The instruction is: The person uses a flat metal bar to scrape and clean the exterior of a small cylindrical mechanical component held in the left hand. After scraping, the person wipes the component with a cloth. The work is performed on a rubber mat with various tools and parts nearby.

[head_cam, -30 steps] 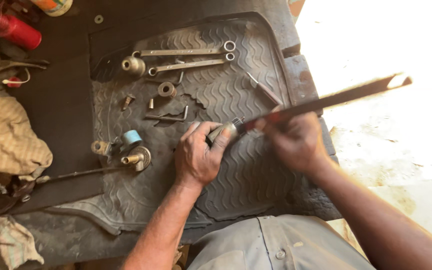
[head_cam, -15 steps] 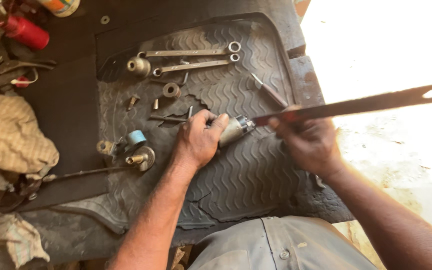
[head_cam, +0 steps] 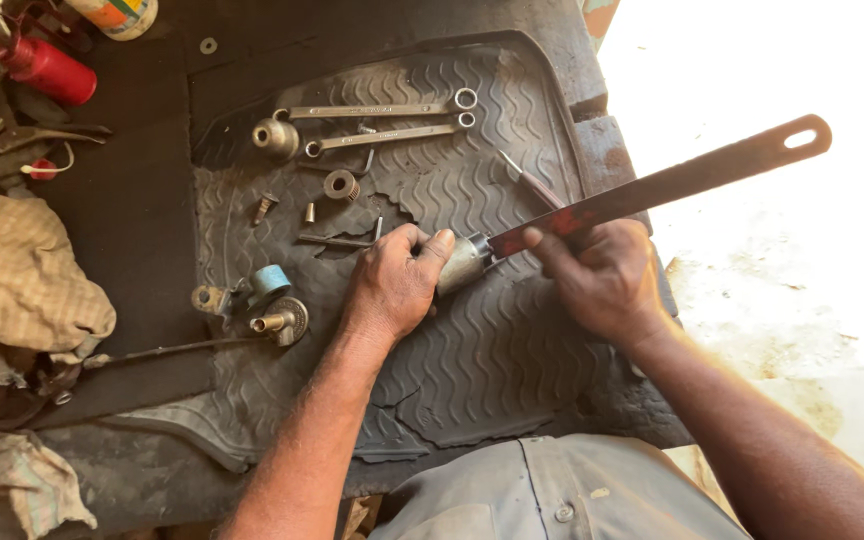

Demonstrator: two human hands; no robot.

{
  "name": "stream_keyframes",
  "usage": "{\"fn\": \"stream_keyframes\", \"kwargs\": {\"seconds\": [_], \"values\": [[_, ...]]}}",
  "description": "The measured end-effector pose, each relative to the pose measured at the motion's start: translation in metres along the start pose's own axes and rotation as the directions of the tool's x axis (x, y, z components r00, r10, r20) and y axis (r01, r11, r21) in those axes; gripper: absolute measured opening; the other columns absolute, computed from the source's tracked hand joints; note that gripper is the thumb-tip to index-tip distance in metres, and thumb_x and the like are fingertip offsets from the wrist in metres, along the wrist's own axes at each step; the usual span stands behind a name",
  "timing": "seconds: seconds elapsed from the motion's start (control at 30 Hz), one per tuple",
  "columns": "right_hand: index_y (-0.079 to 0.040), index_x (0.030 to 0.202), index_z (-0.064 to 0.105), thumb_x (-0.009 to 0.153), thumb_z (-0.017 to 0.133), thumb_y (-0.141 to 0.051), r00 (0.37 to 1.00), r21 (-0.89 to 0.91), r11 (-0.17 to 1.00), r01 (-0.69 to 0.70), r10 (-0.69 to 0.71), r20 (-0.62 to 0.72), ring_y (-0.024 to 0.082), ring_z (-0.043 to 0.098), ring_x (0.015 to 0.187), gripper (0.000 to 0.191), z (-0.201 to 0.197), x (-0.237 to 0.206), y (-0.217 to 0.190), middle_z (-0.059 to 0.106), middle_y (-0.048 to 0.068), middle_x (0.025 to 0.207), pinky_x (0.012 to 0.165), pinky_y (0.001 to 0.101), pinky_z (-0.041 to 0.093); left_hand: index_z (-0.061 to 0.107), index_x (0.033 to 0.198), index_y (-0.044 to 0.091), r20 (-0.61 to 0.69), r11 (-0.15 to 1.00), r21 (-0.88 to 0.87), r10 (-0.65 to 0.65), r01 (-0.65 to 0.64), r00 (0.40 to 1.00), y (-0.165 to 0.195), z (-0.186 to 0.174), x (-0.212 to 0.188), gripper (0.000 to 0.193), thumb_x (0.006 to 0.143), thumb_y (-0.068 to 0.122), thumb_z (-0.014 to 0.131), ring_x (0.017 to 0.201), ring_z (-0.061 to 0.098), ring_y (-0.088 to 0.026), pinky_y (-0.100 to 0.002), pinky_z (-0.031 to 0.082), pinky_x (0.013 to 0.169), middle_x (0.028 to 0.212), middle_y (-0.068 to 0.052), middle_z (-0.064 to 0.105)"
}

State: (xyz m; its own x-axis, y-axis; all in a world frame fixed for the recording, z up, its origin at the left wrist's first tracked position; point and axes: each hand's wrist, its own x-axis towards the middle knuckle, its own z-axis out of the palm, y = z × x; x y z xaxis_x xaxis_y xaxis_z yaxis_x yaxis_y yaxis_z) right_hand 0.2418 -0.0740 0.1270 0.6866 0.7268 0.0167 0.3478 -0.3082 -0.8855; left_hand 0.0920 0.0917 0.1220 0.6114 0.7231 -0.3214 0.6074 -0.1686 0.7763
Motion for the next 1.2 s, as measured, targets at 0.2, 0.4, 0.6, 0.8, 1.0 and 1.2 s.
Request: {"fn": "stream_keyframes", "kwargs": {"seconds": [0.2,0.4,0.6,0.8,1.0,1.2], "values": [[-0.014,0.097,0.082,0.100,0.069,-0.026,0.998,0.069,0.995,0.066,-0.065,-0.013,0.006,0.062,0.057,0.018,-0.009,-0.002,0.008,0.072,-0.001,0.069,0.052,0.0281,0.049,0.072,0.088,0.004,-0.045,0.995,0.075,0.071,-0.068,0.996,-0.004,0.002,0.000,0.047,0.090,0.050,0.062,0.066,0.074,-0.029,-0.042,0.055,0.064,0.073,-0.016,0.074],[-0.017,0.096,0.085,0.097,0.068,-0.031,0.998,-0.102,0.994,-0.047,0.050,0.029,0.014,0.057,0.052,0.022,-0.015,0.005,0.004,0.071,0.003,0.064,0.050,0.0332,0.043,0.073,0.091,0.005,-0.103,0.980,0.153,0.146,-0.130,0.984,-0.009,0.003,-0.001,0.047,0.090,0.051,0.062,0.091,0.070,-0.042,-0.049,0.054,0.076,0.090,-0.023,0.073],[-0.015,0.086,0.083,0.095,0.059,-0.030,0.993,-0.298,0.953,-0.049,0.077,0.084,0.015,0.065,0.050,0.030,-0.045,-0.017,-0.001,0.076,-0.001,0.071,0.049,0.0343,0.052,0.066,0.099,0.003,-0.006,0.925,0.303,0.244,-0.231,0.970,-0.003,0.006,-0.019,0.062,0.091,0.064,0.063,0.092,0.071,-0.042,-0.051,0.055,0.076,0.096,-0.024,0.070],[-0.010,0.086,0.079,0.084,0.068,-0.023,0.981,-0.303,0.938,-0.169,0.189,0.039,0.015,0.072,0.061,0.017,-0.041,-0.044,-0.016,0.077,0.005,0.070,0.062,0.0353,0.058,0.059,0.106,0.005,0.017,0.838,0.481,0.283,-0.256,0.959,0.020,0.013,-0.051,0.066,0.077,0.062,0.075,0.090,0.069,-0.045,-0.057,0.053,0.073,0.101,-0.023,0.069],[-0.005,0.109,0.065,0.084,0.069,-0.012,0.996,-0.087,0.993,-0.086,0.087,0.008,0.014,0.075,0.074,0.026,-0.045,-0.056,-0.017,0.077,0.008,0.085,0.069,0.0309,0.061,0.059,0.097,0.006,0.048,0.836,0.495,0.246,-0.237,0.968,0.020,0.008,-0.073,0.056,0.085,0.060,0.071,0.091,0.070,-0.043,-0.056,0.054,0.077,0.095,-0.019,0.072],[-0.009,0.116,0.071,0.095,0.064,-0.016,0.975,-0.100,0.979,-0.178,0.189,0.120,0.016,0.070,0.069,0.023,-0.039,-0.077,-0.004,0.077,0.010,0.078,0.064,0.0335,0.056,0.063,0.109,0.006,-0.071,0.766,0.535,0.460,-0.355,0.885,-0.012,0.024,-0.097,0.047,0.092,0.049,0.070,0.099,0.066,-0.040,-0.053,0.053,0.080,0.108,-0.018,0.066]]}}
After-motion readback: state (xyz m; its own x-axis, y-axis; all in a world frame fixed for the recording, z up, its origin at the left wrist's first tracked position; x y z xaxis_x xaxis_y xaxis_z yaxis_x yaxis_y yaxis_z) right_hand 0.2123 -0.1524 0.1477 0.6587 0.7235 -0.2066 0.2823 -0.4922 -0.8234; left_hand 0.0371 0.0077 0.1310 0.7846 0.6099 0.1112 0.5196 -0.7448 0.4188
